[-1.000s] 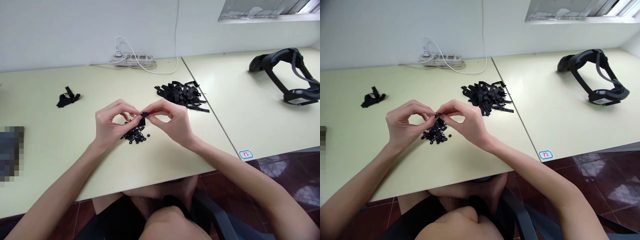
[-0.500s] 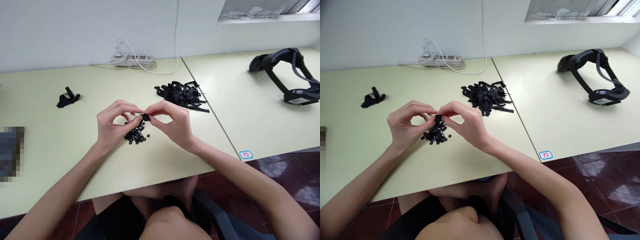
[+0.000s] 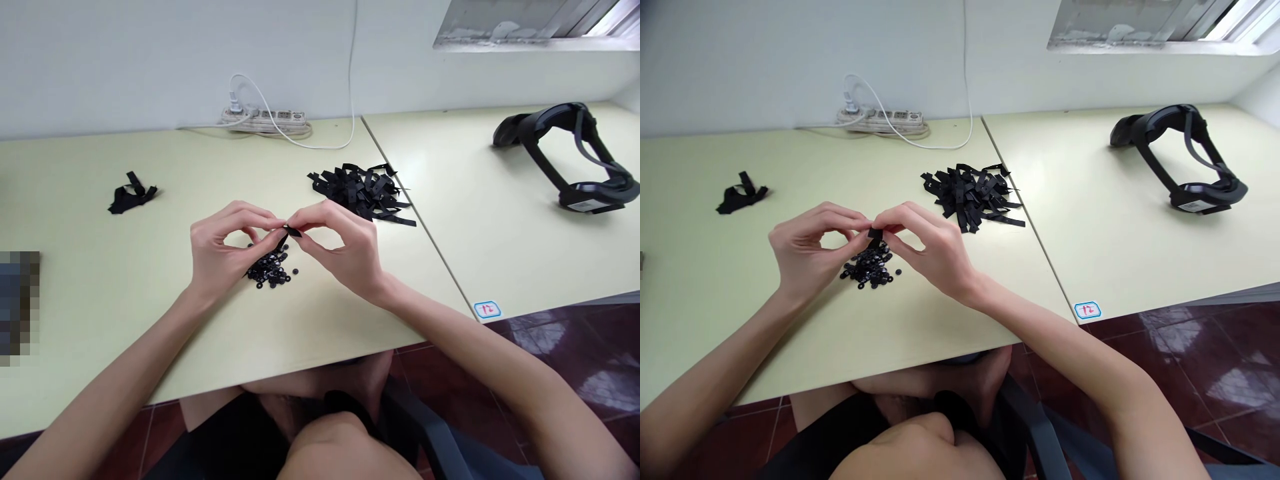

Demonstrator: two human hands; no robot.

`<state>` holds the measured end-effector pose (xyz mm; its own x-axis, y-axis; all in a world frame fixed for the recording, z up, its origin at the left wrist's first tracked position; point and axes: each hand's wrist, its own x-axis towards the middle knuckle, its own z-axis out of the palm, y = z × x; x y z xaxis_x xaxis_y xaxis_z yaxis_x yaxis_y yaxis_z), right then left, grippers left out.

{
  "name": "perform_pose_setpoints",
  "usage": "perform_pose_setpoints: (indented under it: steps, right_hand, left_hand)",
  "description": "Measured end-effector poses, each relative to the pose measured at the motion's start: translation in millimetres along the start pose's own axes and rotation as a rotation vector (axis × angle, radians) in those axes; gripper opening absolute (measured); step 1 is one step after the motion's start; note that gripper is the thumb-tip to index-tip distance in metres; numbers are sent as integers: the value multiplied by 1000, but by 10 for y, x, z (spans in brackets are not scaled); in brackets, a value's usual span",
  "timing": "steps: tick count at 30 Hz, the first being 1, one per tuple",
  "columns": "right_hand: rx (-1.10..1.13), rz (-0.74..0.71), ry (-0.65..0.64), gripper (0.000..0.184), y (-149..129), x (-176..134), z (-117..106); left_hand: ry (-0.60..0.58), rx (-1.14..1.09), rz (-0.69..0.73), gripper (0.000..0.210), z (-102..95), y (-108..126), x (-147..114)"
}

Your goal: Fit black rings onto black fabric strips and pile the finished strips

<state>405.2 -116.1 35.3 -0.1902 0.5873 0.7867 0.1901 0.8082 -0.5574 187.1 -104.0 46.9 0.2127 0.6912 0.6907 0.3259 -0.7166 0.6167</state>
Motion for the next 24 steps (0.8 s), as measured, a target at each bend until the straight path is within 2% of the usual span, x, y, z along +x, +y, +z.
perform_pose_setpoints:
  steps: [9,24]
  right_hand:
    - [-18,-55,-25,23,61,-4,17]
    - [-55,5,-78,24,83,-58,34]
  left_hand:
    - [-38,-40,-77,6,3,-40,-59]
    - [-95,-13,-102,5,-12,-56,-78]
